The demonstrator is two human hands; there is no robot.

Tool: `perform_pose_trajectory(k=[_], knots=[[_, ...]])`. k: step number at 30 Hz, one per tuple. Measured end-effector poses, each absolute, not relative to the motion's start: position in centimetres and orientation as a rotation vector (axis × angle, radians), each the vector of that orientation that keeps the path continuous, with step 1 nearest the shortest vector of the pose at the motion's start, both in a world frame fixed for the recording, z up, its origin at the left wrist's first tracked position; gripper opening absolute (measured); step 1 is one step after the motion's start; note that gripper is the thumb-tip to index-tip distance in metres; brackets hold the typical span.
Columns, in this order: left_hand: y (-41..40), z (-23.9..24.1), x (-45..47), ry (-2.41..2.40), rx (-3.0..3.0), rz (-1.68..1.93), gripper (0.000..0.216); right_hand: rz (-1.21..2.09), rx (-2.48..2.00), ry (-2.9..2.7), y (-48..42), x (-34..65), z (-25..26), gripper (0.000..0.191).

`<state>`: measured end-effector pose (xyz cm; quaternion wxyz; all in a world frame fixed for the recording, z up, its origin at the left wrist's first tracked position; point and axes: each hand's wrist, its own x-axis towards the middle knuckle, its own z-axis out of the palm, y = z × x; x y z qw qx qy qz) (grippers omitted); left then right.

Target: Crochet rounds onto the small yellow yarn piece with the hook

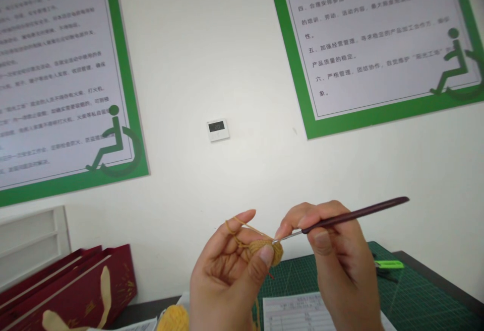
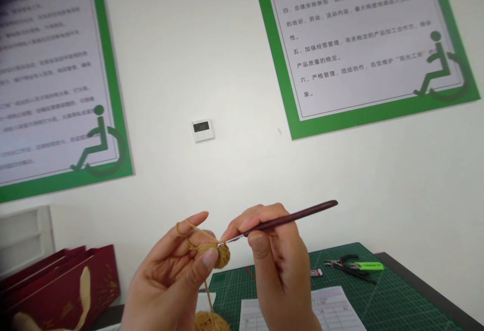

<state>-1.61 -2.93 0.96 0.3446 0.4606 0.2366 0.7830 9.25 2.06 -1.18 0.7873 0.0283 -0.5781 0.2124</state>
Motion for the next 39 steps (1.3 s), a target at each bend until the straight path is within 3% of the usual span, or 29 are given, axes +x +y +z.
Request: perform_pose_trajectory(k=[6, 17, 27, 39], knots=[[-2.9, 0.9, -1.6, 0.606, 1.202, 2.039, 0.037, 0.326, 0.069, -1.325, 2.3, 9.8, -1.5, 0.015], [-2.9, 0.7, -1.9, 0.57, 1.198, 1.983, 0.045, -0.237, 0.042, -1.468, 1.6, 10.5, -0.3, 0.014], [-2.9, 0.5, -2.1, 0.493, 1.139, 1.88, 0.05, -0.121, 0.058, -1.33, 2.0, 8.9, -1.0, 0.013], [-2.8, 0.6, -2.0, 0.473, 1.162, 1.844, 0.05, -0.276, 0.046, -1.331, 1.9, 9.0, -0.6, 0.01]])
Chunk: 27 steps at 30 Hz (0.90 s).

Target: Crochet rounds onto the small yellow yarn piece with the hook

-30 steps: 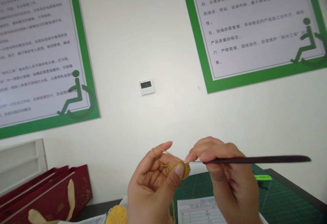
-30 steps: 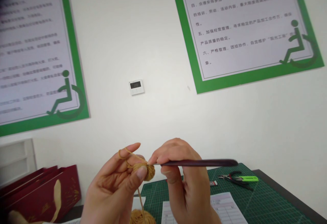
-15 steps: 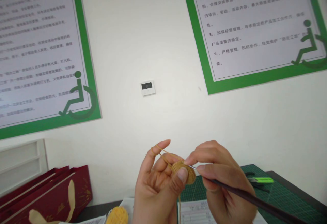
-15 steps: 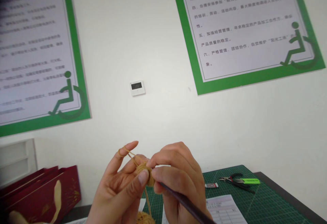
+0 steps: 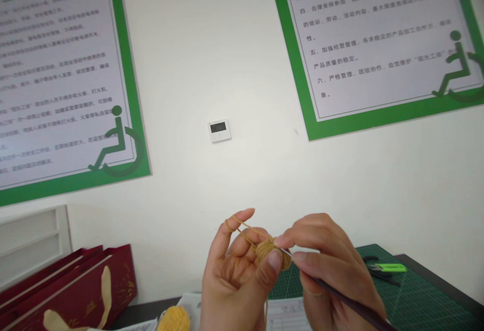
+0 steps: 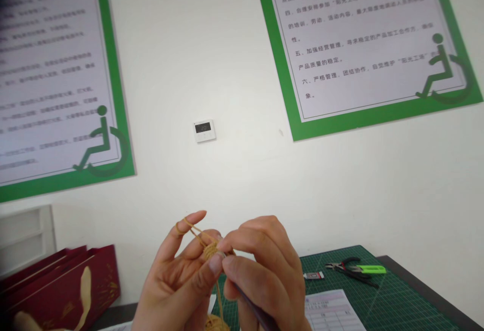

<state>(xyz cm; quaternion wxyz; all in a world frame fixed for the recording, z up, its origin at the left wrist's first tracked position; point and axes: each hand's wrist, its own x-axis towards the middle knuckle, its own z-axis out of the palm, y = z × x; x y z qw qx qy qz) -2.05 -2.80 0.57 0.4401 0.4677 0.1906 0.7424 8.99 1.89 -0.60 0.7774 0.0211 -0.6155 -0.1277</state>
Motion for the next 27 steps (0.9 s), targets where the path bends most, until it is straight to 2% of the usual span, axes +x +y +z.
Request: perform_pose_trajectory(k=[20, 27], knots=[[-2.94, 0.61, -1.34, 0.54, 1.105, 1.987, 0.047, -0.188, 0.08, -1.323, 1.7, 8.95, -0.81, 0.011], [-3.04, 0.62, -1.27, 0.541, 1.097, 2.001, 0.045, 0.097, 0.115, -1.216, 1.82, 8.18, -1.07, 0.014]])
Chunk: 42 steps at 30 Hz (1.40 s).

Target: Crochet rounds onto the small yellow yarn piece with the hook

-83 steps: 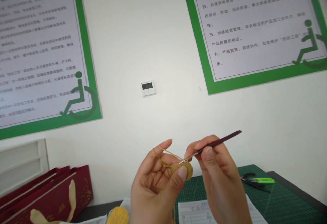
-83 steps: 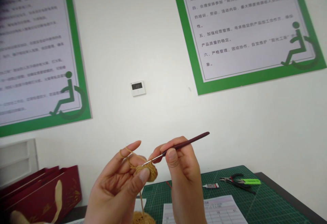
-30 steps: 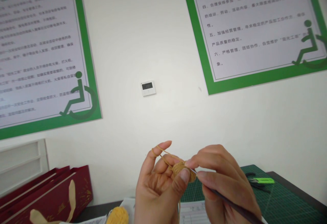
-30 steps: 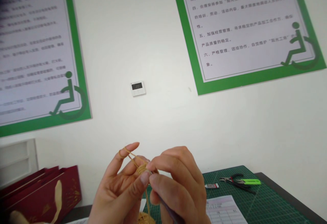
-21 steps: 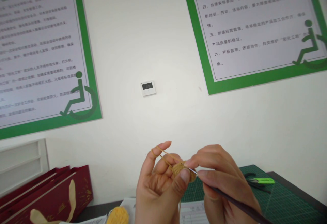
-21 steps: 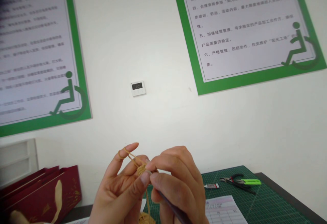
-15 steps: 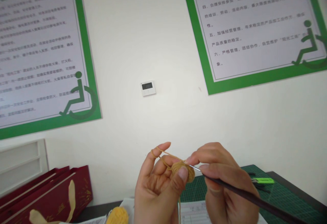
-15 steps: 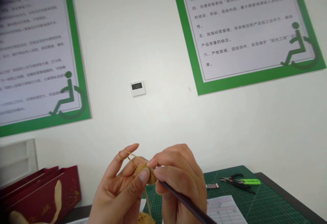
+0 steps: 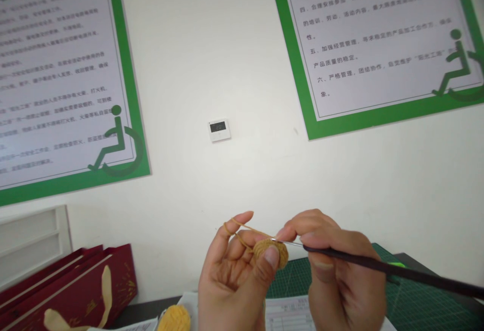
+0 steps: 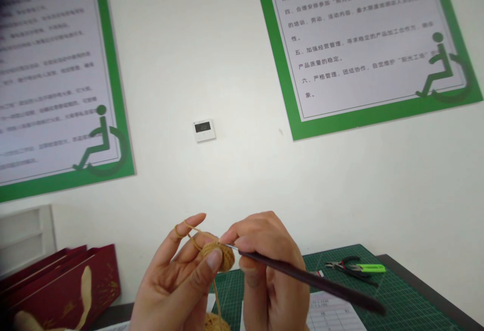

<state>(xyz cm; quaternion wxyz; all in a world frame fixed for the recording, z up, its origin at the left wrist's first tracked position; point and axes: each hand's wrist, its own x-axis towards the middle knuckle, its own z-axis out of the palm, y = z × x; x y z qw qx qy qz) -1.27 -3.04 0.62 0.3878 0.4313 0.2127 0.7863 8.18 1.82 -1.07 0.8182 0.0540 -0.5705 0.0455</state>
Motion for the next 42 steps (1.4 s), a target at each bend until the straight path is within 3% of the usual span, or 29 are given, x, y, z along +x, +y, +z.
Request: perform_pose_trajectory(k=[27, 35, 42], knots=[[-2.9, 0.5, -1.3, 0.565, 1.144, 2.036, 0.043, 0.195, 0.113, -1.213, 1.8, 8.3, -1.3, 0.013], [-2.8, 0.6, -1.1, 0.576, 1.142, 2.061, 0.041, 0.098, 0.044, -1.271, 2.1, 8.9, -1.2, 0.015], [-2.9, 0.5, -1.2, 0.576, 1.159, 2.092, 0.041, -0.188, -0.008, -1.376, 1.6, 9.5, -0.7, 0.011]])
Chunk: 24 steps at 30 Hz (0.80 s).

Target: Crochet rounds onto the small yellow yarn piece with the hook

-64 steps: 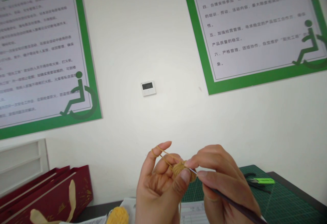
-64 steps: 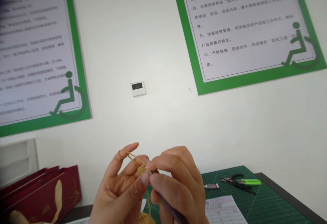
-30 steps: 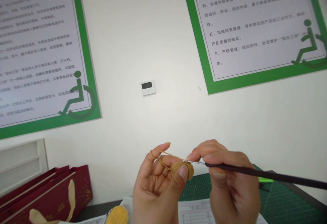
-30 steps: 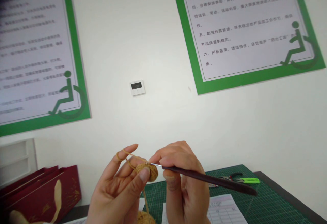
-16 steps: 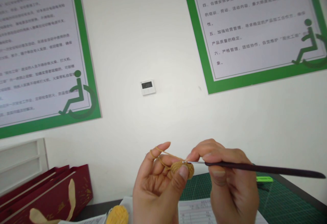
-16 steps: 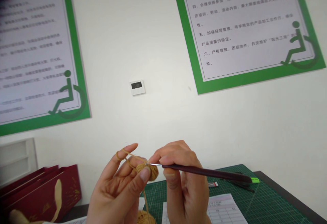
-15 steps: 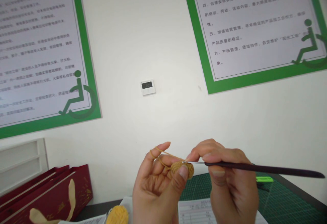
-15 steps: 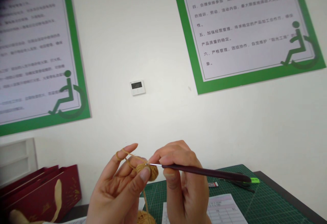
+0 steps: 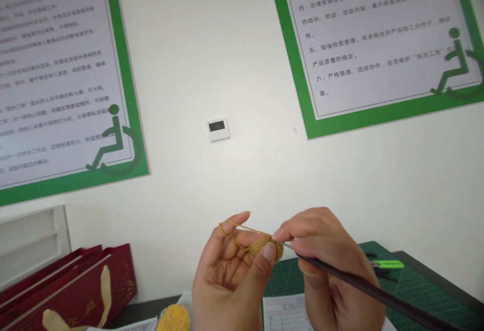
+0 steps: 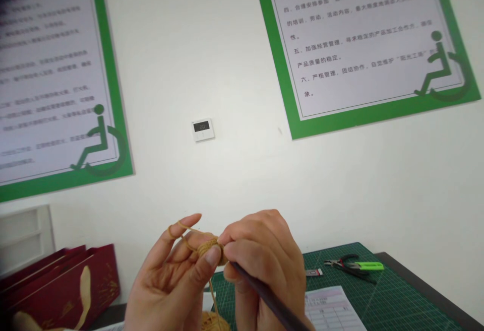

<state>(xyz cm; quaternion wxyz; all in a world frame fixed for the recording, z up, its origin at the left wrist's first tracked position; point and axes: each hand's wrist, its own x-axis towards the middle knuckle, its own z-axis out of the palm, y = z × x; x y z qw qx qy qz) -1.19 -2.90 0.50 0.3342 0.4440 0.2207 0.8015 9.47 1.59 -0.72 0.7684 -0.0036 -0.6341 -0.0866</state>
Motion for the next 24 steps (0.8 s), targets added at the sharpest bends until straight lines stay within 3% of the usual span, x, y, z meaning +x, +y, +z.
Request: perform_pose_trajectory(k=[6, 18, 24], knots=[[-3.1, 0.6, -1.4, 0.532, 1.127, 1.981, 0.053, -0.234, -0.007, -1.373, 1.3, 9.2, -0.4, 0.012], [-3.0, 0.6, -1.9, 0.48, 1.115, 1.878, 0.062, 0.283, 0.085, -1.276, 2.5, 7.9, -1.4, 0.014], [-2.9, 0.6, -2.0, 0.501, 1.085, 1.943, 0.063, 0.24, 0.105, -1.375, 3.6, 8.6, -1.5, 0.011]])
